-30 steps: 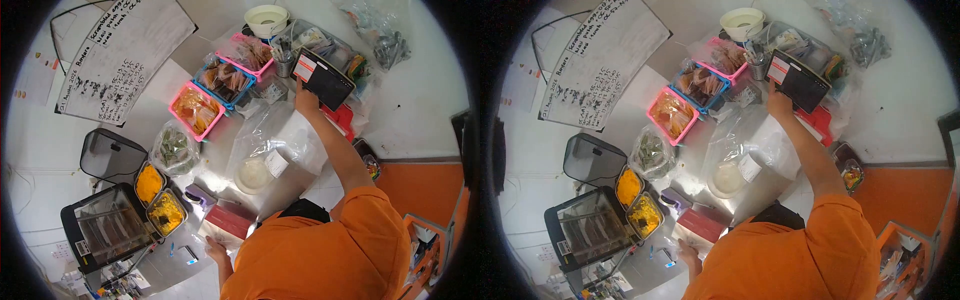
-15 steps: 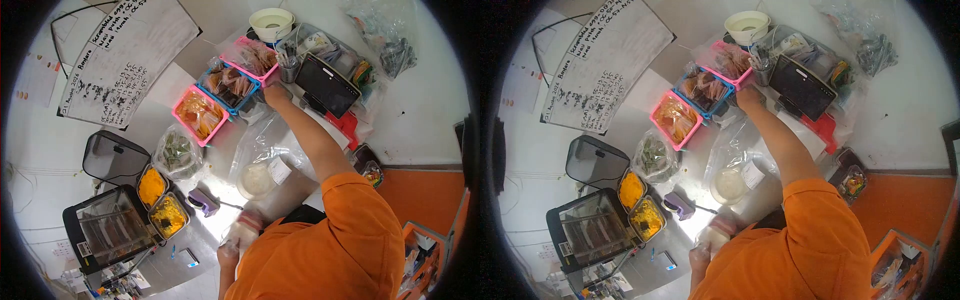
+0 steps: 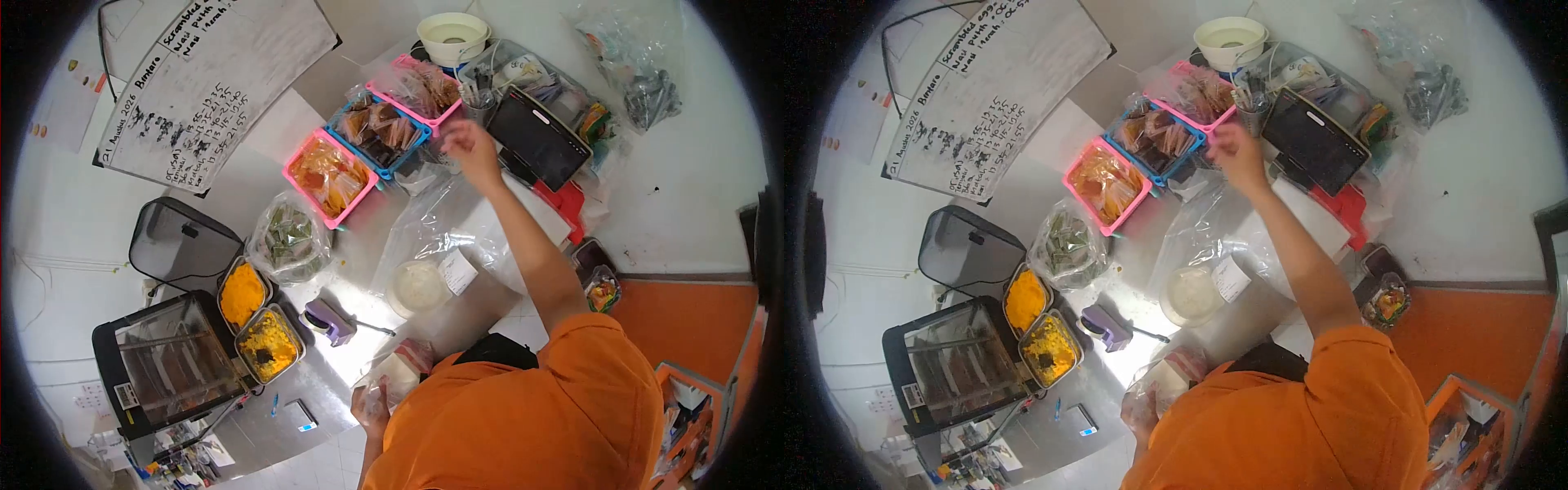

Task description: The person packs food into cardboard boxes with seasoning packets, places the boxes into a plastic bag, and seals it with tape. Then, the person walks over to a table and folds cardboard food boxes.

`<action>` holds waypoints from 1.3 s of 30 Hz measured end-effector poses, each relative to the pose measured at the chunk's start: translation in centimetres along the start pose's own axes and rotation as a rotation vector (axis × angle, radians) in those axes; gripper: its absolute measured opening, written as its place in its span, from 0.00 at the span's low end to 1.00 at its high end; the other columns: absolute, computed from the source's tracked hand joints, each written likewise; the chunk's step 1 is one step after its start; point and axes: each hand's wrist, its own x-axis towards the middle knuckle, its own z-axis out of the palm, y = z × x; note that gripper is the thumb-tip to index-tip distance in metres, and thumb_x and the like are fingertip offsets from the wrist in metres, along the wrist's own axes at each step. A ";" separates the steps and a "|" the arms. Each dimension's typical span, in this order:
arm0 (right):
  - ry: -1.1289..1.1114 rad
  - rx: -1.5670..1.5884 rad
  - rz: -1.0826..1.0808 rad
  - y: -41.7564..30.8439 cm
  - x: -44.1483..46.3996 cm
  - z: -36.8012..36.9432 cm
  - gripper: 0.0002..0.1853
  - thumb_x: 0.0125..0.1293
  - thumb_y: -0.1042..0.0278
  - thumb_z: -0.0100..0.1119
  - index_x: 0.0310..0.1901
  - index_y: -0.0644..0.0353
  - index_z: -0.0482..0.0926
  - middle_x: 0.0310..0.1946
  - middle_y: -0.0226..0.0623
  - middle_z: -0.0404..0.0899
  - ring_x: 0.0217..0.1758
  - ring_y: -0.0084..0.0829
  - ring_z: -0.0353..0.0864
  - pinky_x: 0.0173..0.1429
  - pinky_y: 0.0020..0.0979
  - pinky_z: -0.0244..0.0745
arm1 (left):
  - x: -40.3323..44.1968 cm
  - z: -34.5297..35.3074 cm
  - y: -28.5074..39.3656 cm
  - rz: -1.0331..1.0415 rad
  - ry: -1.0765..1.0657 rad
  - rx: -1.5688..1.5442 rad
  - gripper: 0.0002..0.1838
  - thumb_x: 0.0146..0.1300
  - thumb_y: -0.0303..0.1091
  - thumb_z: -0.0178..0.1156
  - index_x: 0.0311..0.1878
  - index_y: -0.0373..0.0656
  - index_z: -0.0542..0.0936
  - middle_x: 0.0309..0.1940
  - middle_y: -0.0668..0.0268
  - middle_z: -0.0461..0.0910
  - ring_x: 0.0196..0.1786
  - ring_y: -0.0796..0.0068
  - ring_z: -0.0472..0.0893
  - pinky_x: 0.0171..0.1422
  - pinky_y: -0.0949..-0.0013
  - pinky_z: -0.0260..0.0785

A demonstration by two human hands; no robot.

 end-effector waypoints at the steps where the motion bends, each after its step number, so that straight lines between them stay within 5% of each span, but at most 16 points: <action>1: -0.029 -0.002 0.024 -1.2 -2.9 1.1 0.04 0.62 0.78 0.70 0.37 0.60 0.85 0.42 0.35 0.86 0.41 0.30 0.87 0.48 0.33 0.83 | 0.5 -0.1 1.1 0.008 0.035 -0.066 0.07 0.62 0.27 0.75 0.39 0.36 0.86 0.31 0.57 0.86 0.35 0.66 0.85 0.39 0.62 0.76; 4: -0.271 0.044 0.158 -2.9 -14.6 6.0 0.06 0.60 0.83 0.71 0.33 0.61 0.84 0.37 0.29 0.83 0.45 0.24 0.85 0.51 0.28 0.81 | 0.2 -1.3 -2.0 -0.051 -0.174 -0.068 0.08 0.63 0.28 0.74 0.39 0.35 0.86 0.33 0.57 0.87 0.35 0.64 0.85 0.40 0.62 0.77; 6: -0.593 0.044 0.132 -3.1 -23.5 9.8 0.03 0.60 0.78 0.68 0.31 0.61 0.83 0.35 0.32 0.83 0.41 0.25 0.82 0.47 0.33 0.78 | 1.5 -1.6 -1.5 0.388 -0.253 0.080 0.08 0.61 0.28 0.74 0.41 0.37 0.87 0.36 0.58 0.88 0.36 0.62 0.85 0.41 0.63 0.78; 7: -0.708 0.102 0.150 -0.2 -28.3 12.3 0.03 0.61 0.74 0.67 0.33 0.63 0.83 0.32 0.36 0.84 0.36 0.29 0.82 0.43 0.37 0.77 | 0.7 -0.7 -5.0 0.172 -0.276 -0.109 0.09 0.58 0.27 0.72 0.42 0.39 0.88 0.38 0.59 0.89 0.36 0.60 0.84 0.42 0.63 0.78; 8: -0.828 -0.101 0.155 0.1 -31.6 13.3 0.08 0.60 0.72 0.67 0.40 0.62 0.83 0.28 0.40 0.84 0.31 0.33 0.81 0.39 0.40 0.75 | 1.9 -1.1 -3.7 0.564 -0.255 0.093 0.10 0.54 0.26 0.72 0.41 0.41 0.89 0.37 0.61 0.89 0.39 0.60 0.83 0.43 0.63 0.79; 10: -1.101 -0.244 0.172 -6.3 -33.8 13.2 0.19 0.57 0.73 0.67 0.52 0.59 0.80 0.29 0.41 0.86 0.32 0.39 0.85 0.38 0.42 0.77 | 2.0 -0.9 -4.4 0.570 -0.250 0.063 0.11 0.57 0.27 0.72 0.43 0.41 0.85 0.37 0.60 0.87 0.38 0.61 0.82 0.43 0.63 0.78; 12: -1.119 -0.358 -0.085 -6.9 -36.7 13.1 0.20 0.56 0.72 0.68 0.51 0.58 0.80 0.32 0.42 0.87 0.37 0.42 0.87 0.39 0.42 0.79 | 1.3 -0.6 -5.7 0.422 -0.297 -0.002 0.12 0.59 0.28 0.71 0.46 0.40 0.82 0.37 0.59 0.86 0.37 0.61 0.81 0.43 0.62 0.78; 15: -1.124 -0.323 0.057 -4.4 -38.1 13.6 0.18 0.55 0.72 0.69 0.49 0.58 0.81 0.33 0.43 0.86 0.42 0.44 0.87 0.44 0.42 0.79 | 1.0 -0.7 -7.6 0.359 -0.367 -0.019 0.15 0.63 0.30 0.71 0.49 0.40 0.77 0.36 0.58 0.84 0.36 0.62 0.80 0.42 0.62 0.77; 18: -0.952 -0.339 -0.181 -3.6 -38.8 11.5 0.15 0.56 0.72 0.69 0.46 0.60 0.81 0.33 0.46 0.84 0.43 0.46 0.85 0.48 0.43 0.78 | 1.0 -1.0 -9.7 0.339 -0.435 0.003 0.18 0.67 0.32 0.70 0.53 0.39 0.72 0.36 0.57 0.81 0.36 0.63 0.79 0.42 0.61 0.76; 20: -1.018 -0.361 -0.110 -3.5 -38.2 10.0 0.12 0.58 0.71 0.67 0.43 0.61 0.81 0.32 0.45 0.83 0.43 0.48 0.84 0.50 0.44 0.77 | 1.1 -0.9 -10.9 0.342 -0.457 -0.013 0.21 0.69 0.33 0.70 0.55 0.38 0.69 0.36 0.56 0.80 0.35 0.63 0.78 0.42 0.61 0.76; 23: -0.826 -0.370 -0.262 -3.7 -39.7 9.0 0.09 0.61 0.68 0.65 0.41 0.62 0.80 0.31 0.46 0.83 0.41 0.50 0.83 0.49 0.47 0.76 | 1.0 -1.3 -7.6 0.362 -0.454 -0.171 0.14 0.69 0.30 0.69 0.45 0.38 0.71 0.34 0.59 0.77 0.31 0.65 0.72 0.35 0.63 0.69; 24: -0.716 -0.369 -0.357 -3.8 -40.3 8.9 0.09 0.62 0.67 0.64 0.40 0.62 0.80 0.31 0.46 0.83 0.40 0.51 0.82 0.48 0.48 0.76 | 0.9 -0.8 -7.5 0.244 -0.419 -0.349 0.12 0.69 0.30 0.68 0.42 0.38 0.72 0.35 0.58 0.77 0.32 0.65 0.72 0.35 0.62 0.68; 29: -0.852 -0.533 -0.144 -4.7 -41.8 11.2 0.08 0.60 0.67 0.64 0.38 0.60 0.81 0.32 0.48 0.83 0.40 0.54 0.84 0.45 0.52 0.77 | 0.1 -1.8 -2.5 -0.484 -0.425 -0.980 0.12 0.72 0.33 0.62 0.32 0.38 0.75 0.39 0.55 0.76 0.35 0.62 0.73 0.40 0.58 0.70; 32: -0.917 -0.604 -0.182 -4.0 -42.3 11.7 0.09 0.60 0.66 0.62 0.41 0.57 0.82 0.34 0.47 0.84 0.43 0.54 0.85 0.47 0.53 0.77 | 0.5 -3.1 -1.7 0.720 -0.142 0.276 0.12 0.73 0.36 0.56 0.36 0.36 0.76 0.40 0.55 0.75 0.37 0.59 0.73 0.45 0.54 0.71; 37: -0.947 -0.417 -0.272 -3.0 -41.8 11.6 0.11 0.60 0.64 0.63 0.42 0.59 0.83 0.34 0.49 0.85 0.40 0.54 0.83 0.46 0.52 0.76 | -0.1 -4.1 0.5 0.300 -0.441 -0.209 0.10 0.70 0.34 0.55 0.37 0.36 0.77 0.38 0.57 0.76 0.39 0.63 0.73 0.44 0.58 0.69; 39: -0.894 -0.325 -0.302 -2.7 -42.0 11.8 0.09 0.59 0.65 0.63 0.32 0.62 0.79 0.28 0.51 0.80 0.34 0.56 0.79 0.39 0.49 0.72 | -0.2 -3.8 0.5 0.188 -0.479 -0.351 0.10 0.69 0.33 0.54 0.36 0.36 0.77 0.37 0.58 0.76 0.38 0.67 0.73 0.42 0.60 0.68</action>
